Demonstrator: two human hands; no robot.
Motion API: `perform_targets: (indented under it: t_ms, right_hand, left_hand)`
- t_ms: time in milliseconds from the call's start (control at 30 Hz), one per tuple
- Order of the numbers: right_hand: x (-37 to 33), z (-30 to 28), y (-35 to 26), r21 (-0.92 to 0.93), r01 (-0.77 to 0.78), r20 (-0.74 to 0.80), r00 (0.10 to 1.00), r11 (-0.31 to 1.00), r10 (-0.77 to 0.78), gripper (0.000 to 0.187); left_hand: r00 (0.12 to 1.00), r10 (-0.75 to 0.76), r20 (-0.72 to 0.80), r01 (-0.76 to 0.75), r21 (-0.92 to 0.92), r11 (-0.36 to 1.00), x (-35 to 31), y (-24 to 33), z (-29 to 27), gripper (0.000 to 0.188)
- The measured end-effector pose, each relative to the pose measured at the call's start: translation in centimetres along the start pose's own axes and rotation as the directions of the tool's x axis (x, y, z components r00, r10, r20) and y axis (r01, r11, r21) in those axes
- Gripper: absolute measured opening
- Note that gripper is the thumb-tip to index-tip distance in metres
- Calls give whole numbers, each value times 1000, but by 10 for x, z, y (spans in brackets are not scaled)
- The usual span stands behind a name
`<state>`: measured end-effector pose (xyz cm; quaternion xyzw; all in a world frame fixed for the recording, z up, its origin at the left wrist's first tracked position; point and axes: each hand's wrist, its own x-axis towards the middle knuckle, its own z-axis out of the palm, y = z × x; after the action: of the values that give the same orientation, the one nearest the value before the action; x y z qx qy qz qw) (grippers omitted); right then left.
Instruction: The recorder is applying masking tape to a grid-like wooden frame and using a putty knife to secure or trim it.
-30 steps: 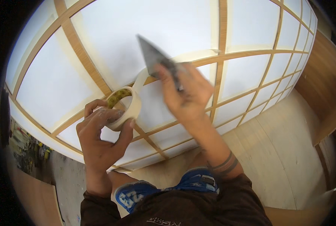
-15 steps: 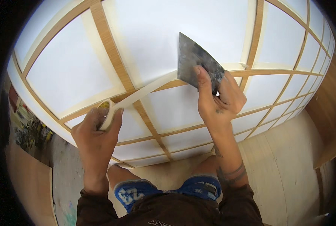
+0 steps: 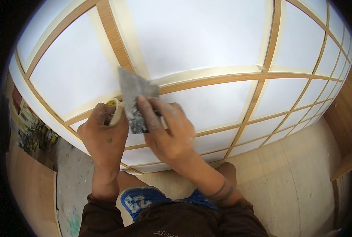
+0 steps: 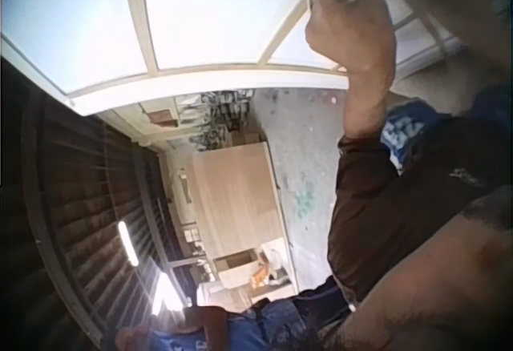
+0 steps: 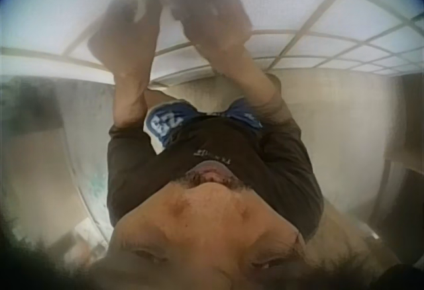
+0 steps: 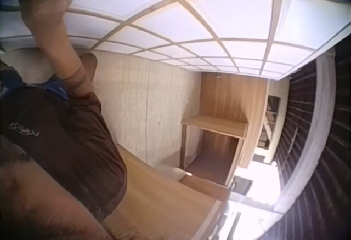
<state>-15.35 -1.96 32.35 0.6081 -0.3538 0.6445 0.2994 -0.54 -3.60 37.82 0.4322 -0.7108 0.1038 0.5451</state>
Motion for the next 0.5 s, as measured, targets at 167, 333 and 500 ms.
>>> perform_targets:
  t_ms: [167, 333, 500]
  right_hand:
    - [-2, 2, 5, 29, -9, -60, 998, 1000, 11, 57]
    - [15, -46, 16, 427, -533, -37, 797, 731, 603, 8]
    - [29, -89, 51, 401, -586, 36, 778, 704, 627, 14]
  left_hand:
    - [998, 62, -7, -62, -64, 996, 0, -5, -1, 27]
    - [998, -36, 57, 37, -14, 999, 2, 3, -17, 26]
    - [982, -87, 169, 111, -137, 984, -1, 4, -28, 26]
